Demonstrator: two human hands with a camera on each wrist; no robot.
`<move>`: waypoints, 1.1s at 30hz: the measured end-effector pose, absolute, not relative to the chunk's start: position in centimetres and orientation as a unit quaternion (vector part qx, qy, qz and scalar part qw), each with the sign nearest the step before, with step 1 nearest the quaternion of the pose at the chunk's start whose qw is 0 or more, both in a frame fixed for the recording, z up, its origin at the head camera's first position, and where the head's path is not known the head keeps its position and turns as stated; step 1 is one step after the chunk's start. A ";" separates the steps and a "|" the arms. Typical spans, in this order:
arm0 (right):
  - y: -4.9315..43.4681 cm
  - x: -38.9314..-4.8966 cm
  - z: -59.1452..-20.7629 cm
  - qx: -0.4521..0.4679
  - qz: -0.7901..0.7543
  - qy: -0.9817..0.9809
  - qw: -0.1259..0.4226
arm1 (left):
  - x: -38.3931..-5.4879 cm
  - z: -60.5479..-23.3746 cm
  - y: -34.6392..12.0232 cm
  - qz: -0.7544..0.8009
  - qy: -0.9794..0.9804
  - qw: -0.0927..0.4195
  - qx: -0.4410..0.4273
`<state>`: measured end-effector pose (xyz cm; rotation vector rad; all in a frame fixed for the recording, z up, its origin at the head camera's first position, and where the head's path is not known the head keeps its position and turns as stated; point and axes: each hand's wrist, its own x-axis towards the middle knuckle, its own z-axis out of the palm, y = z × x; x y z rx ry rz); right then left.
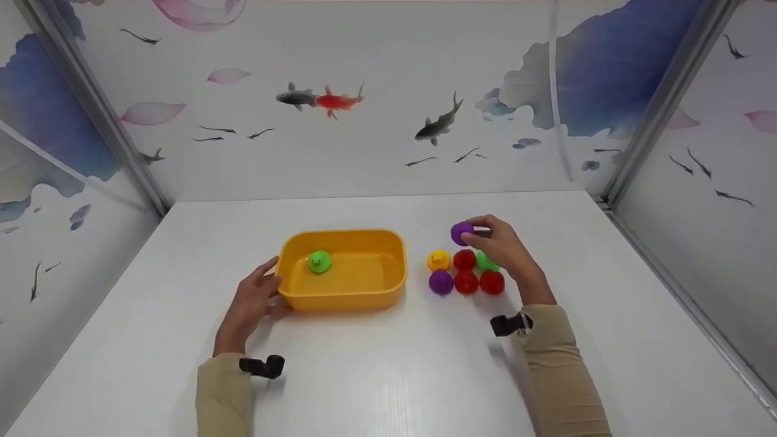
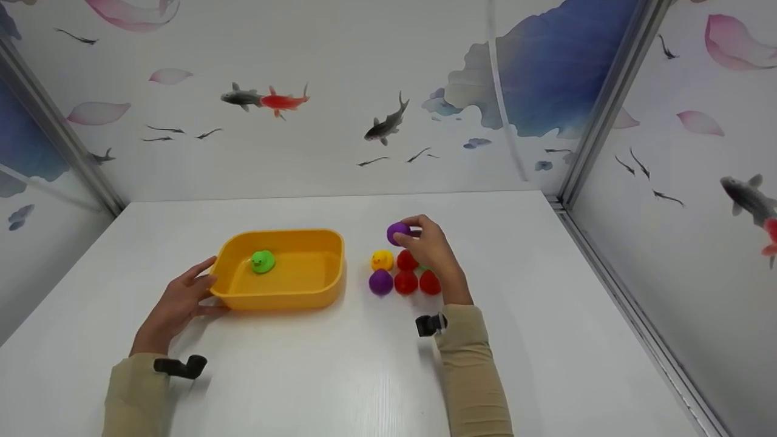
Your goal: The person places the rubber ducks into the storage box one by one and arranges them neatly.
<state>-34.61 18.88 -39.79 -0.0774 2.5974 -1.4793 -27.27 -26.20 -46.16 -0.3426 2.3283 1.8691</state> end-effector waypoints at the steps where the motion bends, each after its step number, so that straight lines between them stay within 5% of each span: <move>1: 18.6 -34.6 -39.8 -0.026 -0.492 0.867 0.078 | -27.3 -46.2 -26.2 0.620 0.773 0.069 -0.115; 33: 8.4 -36.8 -39.3 -0.127 -0.488 0.857 0.103 | -27.3 -46.2 -26.2 0.617 0.776 0.070 -0.116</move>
